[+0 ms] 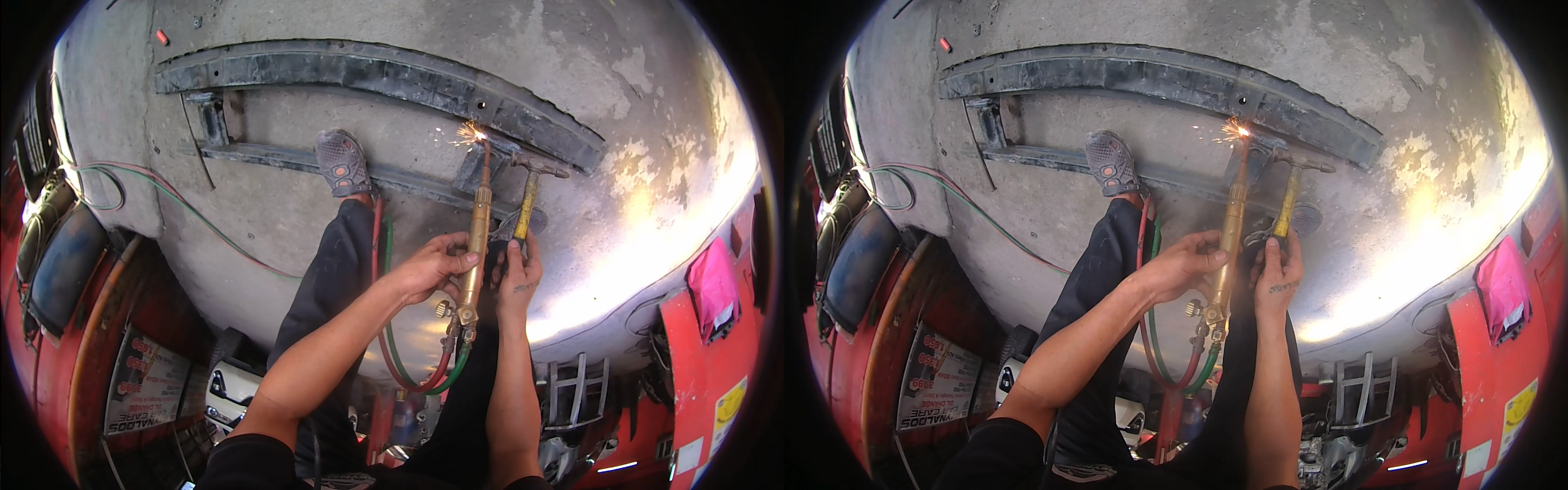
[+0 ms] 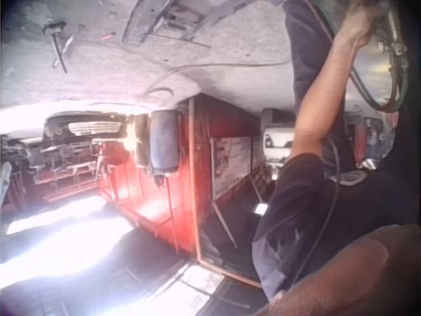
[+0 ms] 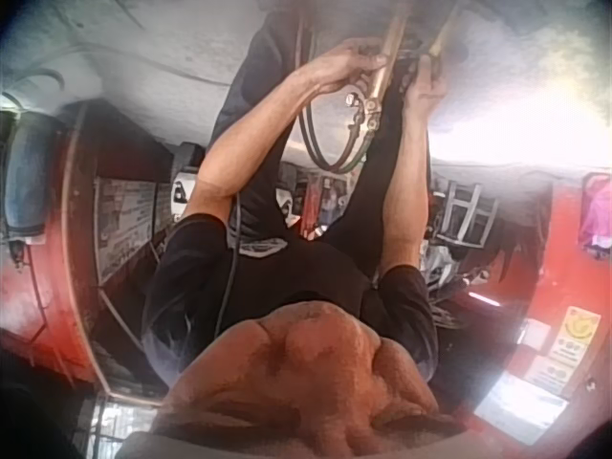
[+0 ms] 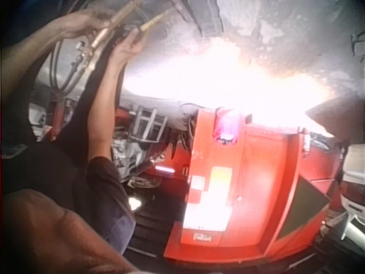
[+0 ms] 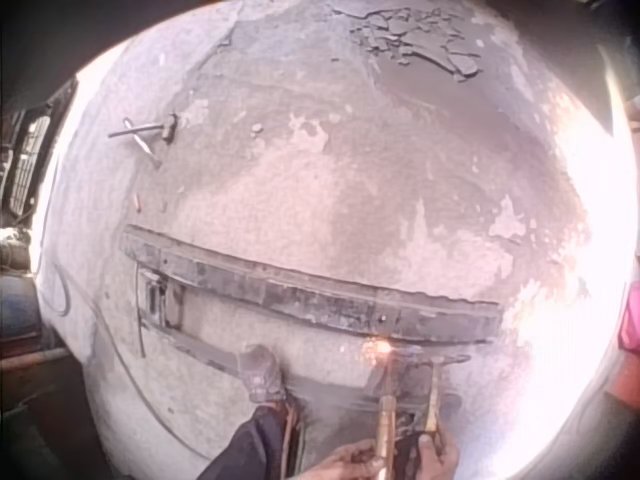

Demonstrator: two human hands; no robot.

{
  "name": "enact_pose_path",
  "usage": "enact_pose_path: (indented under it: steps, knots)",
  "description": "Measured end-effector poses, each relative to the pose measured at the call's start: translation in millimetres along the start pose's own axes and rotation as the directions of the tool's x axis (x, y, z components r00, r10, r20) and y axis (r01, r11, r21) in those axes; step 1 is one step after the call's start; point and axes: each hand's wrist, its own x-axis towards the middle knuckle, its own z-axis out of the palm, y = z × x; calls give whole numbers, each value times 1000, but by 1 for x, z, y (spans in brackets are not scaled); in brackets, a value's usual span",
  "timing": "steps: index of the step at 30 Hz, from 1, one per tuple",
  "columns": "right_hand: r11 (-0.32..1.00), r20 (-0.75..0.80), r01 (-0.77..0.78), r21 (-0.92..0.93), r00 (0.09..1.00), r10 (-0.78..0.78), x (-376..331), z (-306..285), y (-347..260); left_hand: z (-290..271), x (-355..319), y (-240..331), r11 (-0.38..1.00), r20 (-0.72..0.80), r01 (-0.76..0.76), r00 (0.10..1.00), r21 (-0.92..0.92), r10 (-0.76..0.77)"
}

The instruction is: The person uses a blowtorch and hammer to heat and cut a metal frame on the floor. They repeatedly apply heat to specific points and strike with the hammer to separate sections of the frame.

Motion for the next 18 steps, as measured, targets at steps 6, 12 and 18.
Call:
enact_pose_path:
  steps: [6, 12, 18]
  knots:
    - [1000, -11, 11, -16, 1000, -11, 1, 1, 3, -3, 0, 2, 999, 50, 39, 998, 32, -41]
    - [999, -5, 40, -21, 999, -40, 3, -1, 4, 5, -1, 5, 998, 62, 43, 997, 53, -47]
    - [999, -11, 28, -16, 1000, -28, 2, -2, 2, 5, 3, 3, 998, 61, 44, 997, 45, -46]
